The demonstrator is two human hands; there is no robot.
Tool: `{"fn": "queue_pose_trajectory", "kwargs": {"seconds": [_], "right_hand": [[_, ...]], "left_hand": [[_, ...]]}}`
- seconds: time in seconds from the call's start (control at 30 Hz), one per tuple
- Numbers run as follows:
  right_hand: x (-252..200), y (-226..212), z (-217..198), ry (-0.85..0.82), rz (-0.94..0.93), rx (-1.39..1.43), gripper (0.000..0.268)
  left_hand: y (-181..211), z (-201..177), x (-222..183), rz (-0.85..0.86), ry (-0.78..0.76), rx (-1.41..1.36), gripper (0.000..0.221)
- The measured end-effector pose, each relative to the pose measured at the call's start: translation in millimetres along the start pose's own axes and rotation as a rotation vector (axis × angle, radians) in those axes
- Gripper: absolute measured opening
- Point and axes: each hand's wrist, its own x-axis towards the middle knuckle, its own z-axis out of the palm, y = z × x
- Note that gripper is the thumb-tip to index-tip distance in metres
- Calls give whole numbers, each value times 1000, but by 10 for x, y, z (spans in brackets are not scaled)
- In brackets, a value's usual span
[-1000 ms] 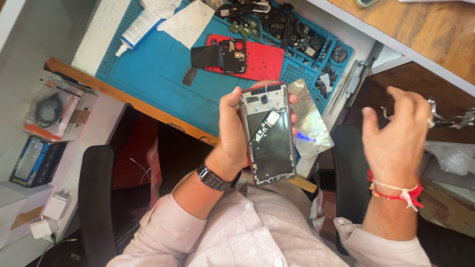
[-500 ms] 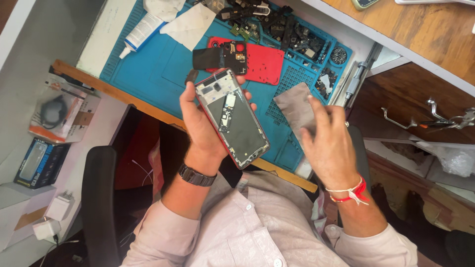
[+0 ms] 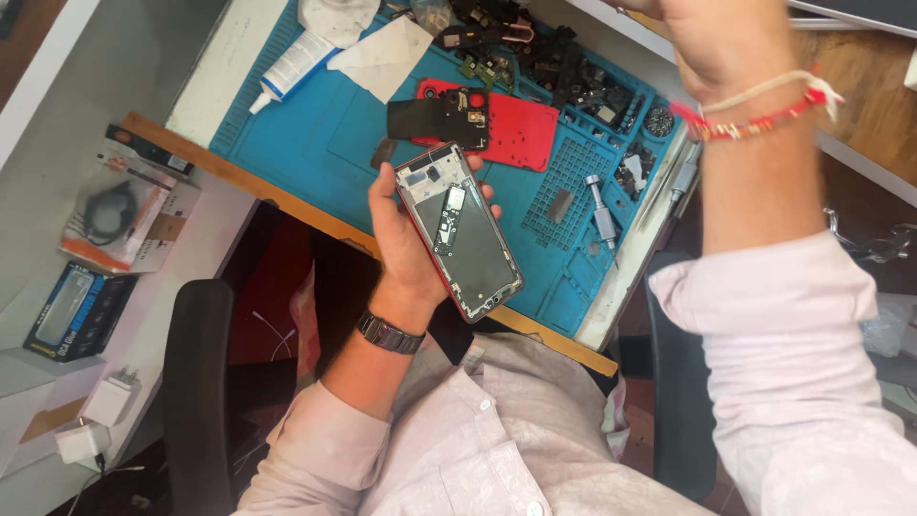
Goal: The person disassembles a red smartphone, removing the back cover and battery, then places it on a blue mat. They subsequently pick up a black smartphone and use a screwdriver to remove screws from its internal components.
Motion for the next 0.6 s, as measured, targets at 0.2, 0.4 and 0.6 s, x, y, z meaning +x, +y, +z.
{"fn": "queue_pose_trajectory", "kwargs": {"seconds": [0.2,0.4,0.6], "right_hand": [[-471,-104,187,-117,-45,285,15],[-1515,-407,418,-310,277,341,40],[-1931,-601,808,-143,83,433,70]], "left_hand": [[17,39,5,-28,-35,-7,80],[-45,215,-7,-88,-175,-74,80],[-103,371,99,-10,-200,-69,70]]}}
